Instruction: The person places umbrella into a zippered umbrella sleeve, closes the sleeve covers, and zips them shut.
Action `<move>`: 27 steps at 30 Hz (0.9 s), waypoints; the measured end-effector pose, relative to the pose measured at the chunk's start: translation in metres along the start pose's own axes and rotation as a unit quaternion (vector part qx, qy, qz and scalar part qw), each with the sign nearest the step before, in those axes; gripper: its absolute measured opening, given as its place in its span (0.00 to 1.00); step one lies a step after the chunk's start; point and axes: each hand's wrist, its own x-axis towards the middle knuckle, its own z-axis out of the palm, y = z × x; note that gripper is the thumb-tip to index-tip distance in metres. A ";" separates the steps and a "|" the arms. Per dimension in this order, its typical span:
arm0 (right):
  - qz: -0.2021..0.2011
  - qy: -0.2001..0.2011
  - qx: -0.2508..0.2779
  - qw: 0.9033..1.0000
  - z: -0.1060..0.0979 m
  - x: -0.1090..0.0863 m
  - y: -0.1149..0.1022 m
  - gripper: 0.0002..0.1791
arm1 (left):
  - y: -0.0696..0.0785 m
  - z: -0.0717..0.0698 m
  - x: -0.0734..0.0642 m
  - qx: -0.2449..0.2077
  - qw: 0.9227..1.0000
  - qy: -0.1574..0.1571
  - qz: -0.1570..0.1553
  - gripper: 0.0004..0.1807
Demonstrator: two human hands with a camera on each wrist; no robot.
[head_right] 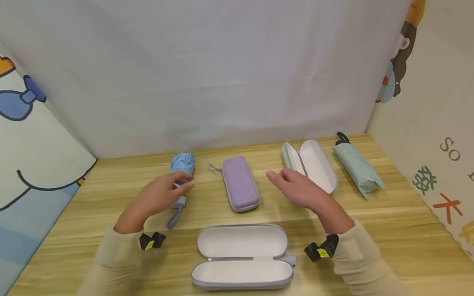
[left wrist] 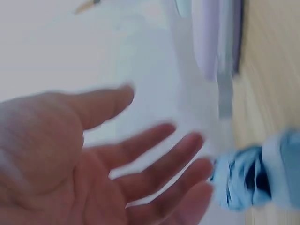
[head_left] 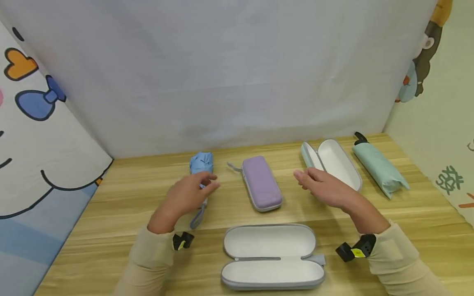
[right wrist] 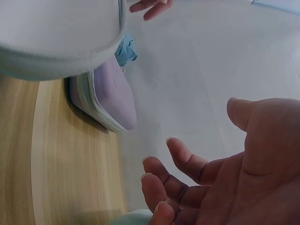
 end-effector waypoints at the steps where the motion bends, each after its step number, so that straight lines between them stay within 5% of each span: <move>1: 0.000 0.000 -0.001 1.000 0.000 0.000 0.000 0.30 | -0.004 -0.004 0.003 0.004 1.000 0.017 -0.025 0.26; 5: 0.001 0.000 -0.001 1.000 0.000 0.000 -0.002 0.30 | -0.016 -0.012 0.015 0.019 0.993 0.056 -0.102 0.37; 11: 0.005 -0.003 0.001 1.000 0.000 -0.001 -0.002 0.30 | -0.035 -0.003 0.037 0.039 0.982 0.049 -0.176 0.50; 20: 0.009 -0.013 0.003 1.000 0.003 0.001 -0.002 0.30 | -0.043 0.016 0.057 0.073 0.969 0.011 -0.234 0.59; 27: 0.008 -0.010 -0.005 1.000 0.002 -0.002 -0.005 0.31 | -0.039 0.018 0.063 0.080 0.968 0.036 -0.236 0.53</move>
